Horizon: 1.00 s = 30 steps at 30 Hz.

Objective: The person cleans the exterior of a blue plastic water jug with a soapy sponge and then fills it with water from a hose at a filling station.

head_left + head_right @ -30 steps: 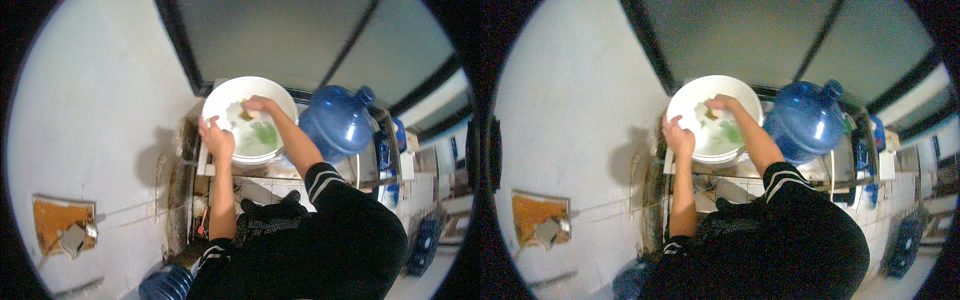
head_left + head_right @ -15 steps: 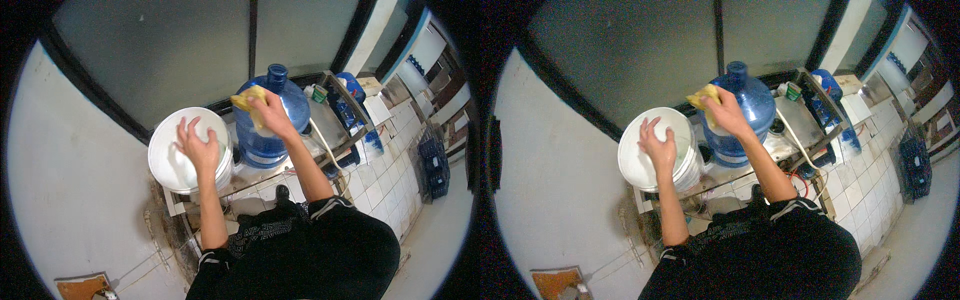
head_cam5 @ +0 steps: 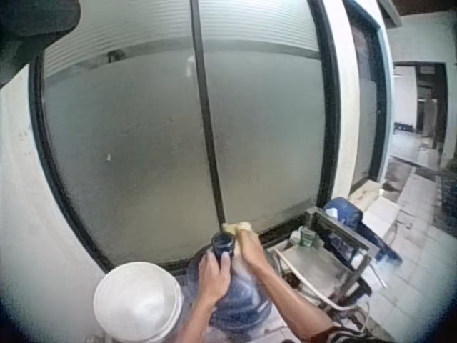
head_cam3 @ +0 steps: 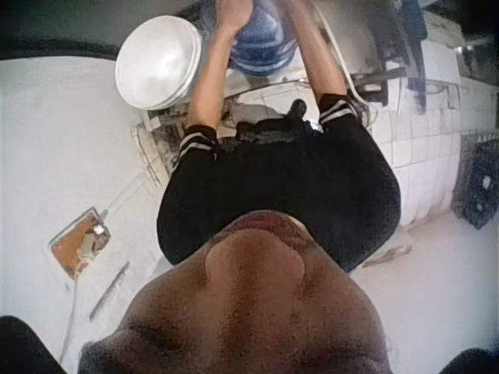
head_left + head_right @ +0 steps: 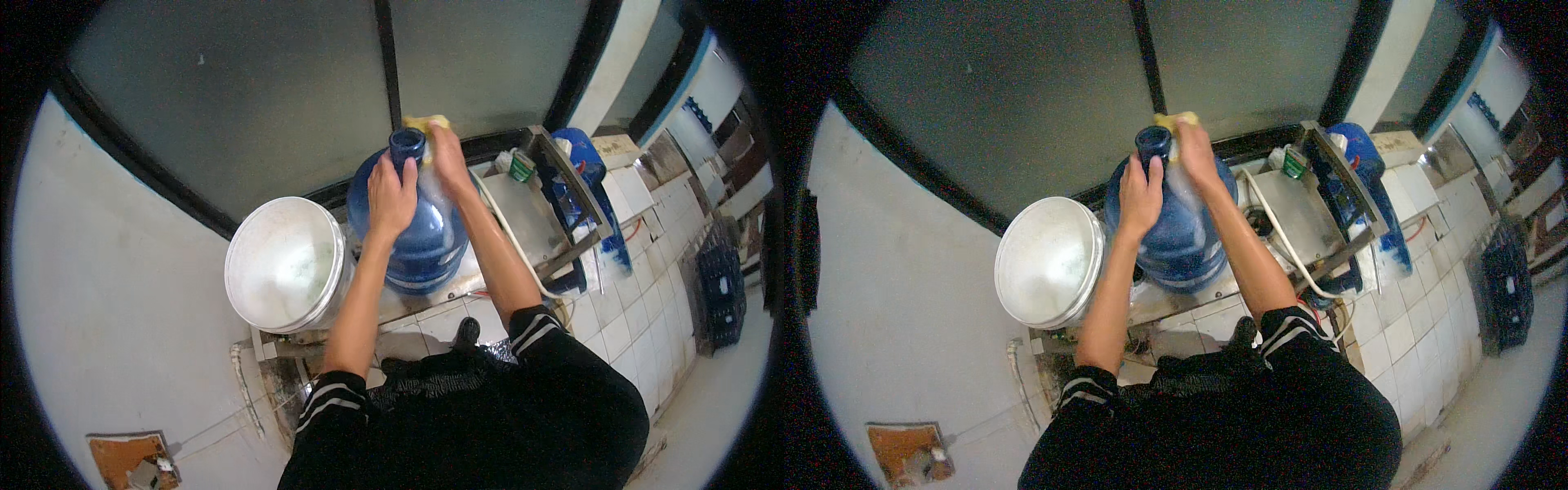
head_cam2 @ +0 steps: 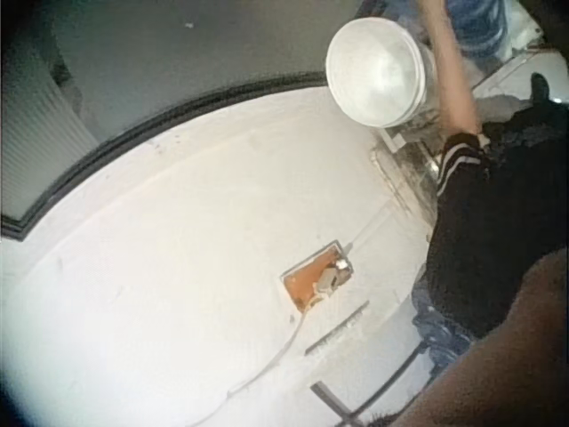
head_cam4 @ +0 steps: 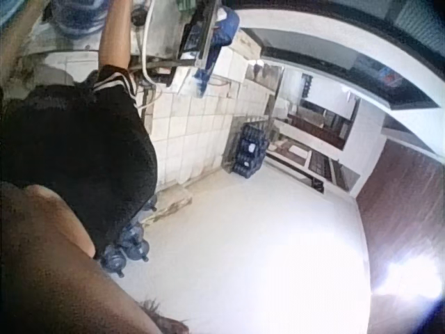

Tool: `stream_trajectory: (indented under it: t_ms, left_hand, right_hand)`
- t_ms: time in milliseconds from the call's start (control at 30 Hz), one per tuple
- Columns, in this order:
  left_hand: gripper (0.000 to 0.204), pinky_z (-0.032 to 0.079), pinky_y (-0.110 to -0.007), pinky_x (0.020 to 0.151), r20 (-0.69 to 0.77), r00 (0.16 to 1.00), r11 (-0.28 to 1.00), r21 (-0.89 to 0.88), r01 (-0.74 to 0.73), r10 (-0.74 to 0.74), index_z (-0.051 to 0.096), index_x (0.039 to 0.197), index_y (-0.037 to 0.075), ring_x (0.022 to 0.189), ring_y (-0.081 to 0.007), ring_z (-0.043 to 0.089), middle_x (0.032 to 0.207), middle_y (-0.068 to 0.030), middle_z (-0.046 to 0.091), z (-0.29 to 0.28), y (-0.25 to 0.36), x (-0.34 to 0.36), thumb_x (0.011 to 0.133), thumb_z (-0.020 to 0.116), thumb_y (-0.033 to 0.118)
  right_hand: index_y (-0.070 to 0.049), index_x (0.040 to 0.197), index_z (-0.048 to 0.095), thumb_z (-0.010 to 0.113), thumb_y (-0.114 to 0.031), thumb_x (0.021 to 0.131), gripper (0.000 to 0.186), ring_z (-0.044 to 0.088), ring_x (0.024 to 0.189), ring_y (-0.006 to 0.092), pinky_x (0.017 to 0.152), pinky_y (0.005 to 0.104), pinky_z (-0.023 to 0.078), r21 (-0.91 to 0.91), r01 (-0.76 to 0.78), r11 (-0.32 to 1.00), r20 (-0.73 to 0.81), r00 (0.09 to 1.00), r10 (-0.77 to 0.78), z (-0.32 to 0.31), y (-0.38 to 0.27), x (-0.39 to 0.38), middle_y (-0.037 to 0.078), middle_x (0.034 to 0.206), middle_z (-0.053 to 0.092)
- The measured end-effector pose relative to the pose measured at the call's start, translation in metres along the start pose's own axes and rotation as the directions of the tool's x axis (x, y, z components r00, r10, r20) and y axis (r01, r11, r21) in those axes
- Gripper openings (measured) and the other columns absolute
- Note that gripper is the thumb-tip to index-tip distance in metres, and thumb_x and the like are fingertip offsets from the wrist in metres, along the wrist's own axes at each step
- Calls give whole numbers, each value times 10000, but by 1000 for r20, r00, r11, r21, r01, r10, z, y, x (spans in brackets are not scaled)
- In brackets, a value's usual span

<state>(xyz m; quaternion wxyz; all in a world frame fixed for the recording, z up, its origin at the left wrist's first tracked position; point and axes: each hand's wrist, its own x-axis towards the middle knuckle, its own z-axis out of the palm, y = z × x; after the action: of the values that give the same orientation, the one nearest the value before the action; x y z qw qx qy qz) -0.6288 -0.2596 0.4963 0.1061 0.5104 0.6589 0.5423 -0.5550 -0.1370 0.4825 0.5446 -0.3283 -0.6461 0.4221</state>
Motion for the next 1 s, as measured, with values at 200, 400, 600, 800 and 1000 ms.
stream_trajectory:
  t_ms: [200,400,600,800,1000]
  left_hand:
    - [490,373,-453,926,-106,990,981,180,-74,94,463,1195,-33,1070,-430,494,1136,-265,534,12,-8,-6,933,449,382]
    - [449,387,-459,887,-137,985,985,153,-83,104,469,1192,-12,1038,-424,504,1105,-238,549,12,-8,-7,936,455,356]
    - [426,380,-447,916,-95,993,983,174,-55,72,454,1216,-1,1063,-420,500,1137,-237,542,12,-7,-11,943,452,324]
    - [445,386,-399,950,99,990,984,156,84,-100,453,1247,-3,1087,-362,540,1154,-214,574,-6,-1,0,930,499,305]
    - [521,444,-378,892,383,917,991,104,78,-113,565,1140,-14,990,-277,618,1032,-193,646,-36,4,28,850,615,417]
  right_hand:
    - [22,934,619,499,-370,886,413,600,847,292,733,396,445,-76,236,969,750,654,-100,50,48,69,194,917,640]
    - [8,944,634,599,-392,809,424,622,813,319,732,394,457,-14,400,917,984,169,-59,104,35,75,186,871,656]
    - [-24,1074,605,568,-286,825,362,605,911,360,798,401,456,46,389,920,712,633,-303,25,45,50,198,965,636]
    - [-55,1206,512,592,-120,775,444,500,1128,386,922,434,434,-105,515,851,543,747,-385,-79,7,-33,198,1277,485]
    - [-23,1112,542,577,-130,800,331,530,1079,349,893,416,454,-11,695,719,623,567,-539,-53,-21,-99,197,1206,523]
